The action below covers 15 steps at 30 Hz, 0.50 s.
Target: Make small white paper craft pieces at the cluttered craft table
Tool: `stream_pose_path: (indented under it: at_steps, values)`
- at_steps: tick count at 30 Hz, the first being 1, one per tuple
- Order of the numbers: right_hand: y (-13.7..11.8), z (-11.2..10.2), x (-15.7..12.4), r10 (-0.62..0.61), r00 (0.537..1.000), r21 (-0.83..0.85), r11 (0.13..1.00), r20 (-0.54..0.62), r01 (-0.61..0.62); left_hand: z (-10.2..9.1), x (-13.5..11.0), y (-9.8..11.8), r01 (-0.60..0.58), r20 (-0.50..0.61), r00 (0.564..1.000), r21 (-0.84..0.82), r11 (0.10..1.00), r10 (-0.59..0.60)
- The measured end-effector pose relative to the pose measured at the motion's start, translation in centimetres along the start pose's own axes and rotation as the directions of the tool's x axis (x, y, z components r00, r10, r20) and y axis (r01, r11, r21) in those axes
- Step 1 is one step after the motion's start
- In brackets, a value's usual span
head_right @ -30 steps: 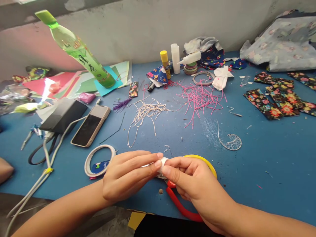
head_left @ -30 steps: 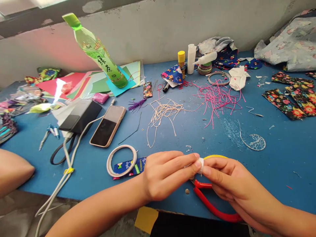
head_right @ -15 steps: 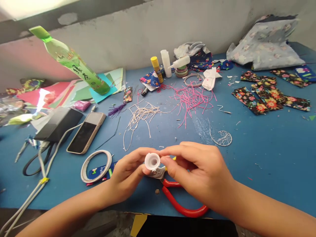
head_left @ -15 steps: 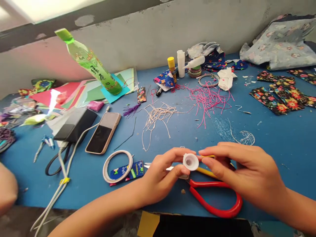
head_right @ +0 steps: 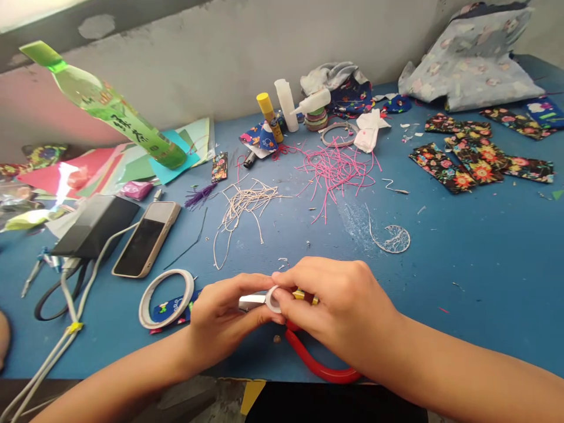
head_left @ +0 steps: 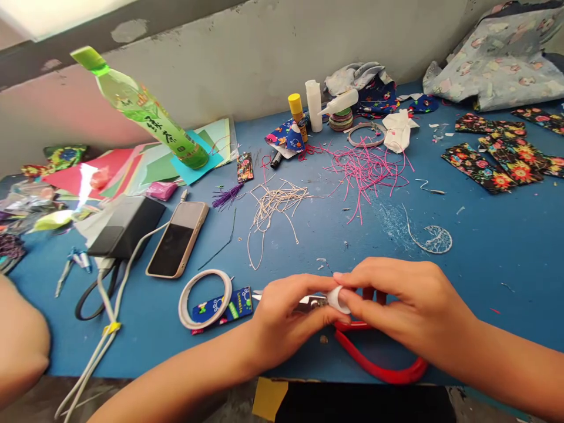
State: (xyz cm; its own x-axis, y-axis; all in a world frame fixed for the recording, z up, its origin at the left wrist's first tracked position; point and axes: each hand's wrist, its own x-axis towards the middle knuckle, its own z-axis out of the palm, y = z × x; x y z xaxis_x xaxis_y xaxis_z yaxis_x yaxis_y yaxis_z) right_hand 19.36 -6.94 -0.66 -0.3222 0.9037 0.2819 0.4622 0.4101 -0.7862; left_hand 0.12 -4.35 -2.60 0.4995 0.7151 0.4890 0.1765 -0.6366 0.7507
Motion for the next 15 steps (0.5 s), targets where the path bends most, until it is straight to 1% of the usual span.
stream_pose_path:
  at_steps: [3,8,10,12,15]
  values:
    - [0.21,0.18,0.04,-0.003,1.000,0.022,1.000,0.017,0.003,0.09,-0.07,-0.06,-0.044,-0.021,0.999,0.028,0.999,0.045]
    - [0.26,0.42,0.01,-0.013,1.000,0.033,0.999,0.012,0.013,0.07,-0.19,-0.07,-0.086,-0.023,0.996,0.051,0.995,0.087]
    - [0.18,0.42,0.01,-0.031,1.000,0.023,0.999,-0.001,0.031,-0.01,-0.33,-0.03,-0.085,-0.020,0.996,0.044,0.995,0.086]
    - [0.01,0.28,0.09,-0.044,0.999,0.025,0.999,-0.021,0.044,-0.09,-0.57,0.02,-0.025,-0.008,1.000,0.011,1.000,0.025]
    - [-0.41,-0.19,0.33,-0.019,0.999,0.041,0.999,-0.029,0.020,-0.13,-1.03,0.10,0.153,0.027,0.988,-0.084,0.985,-0.151]
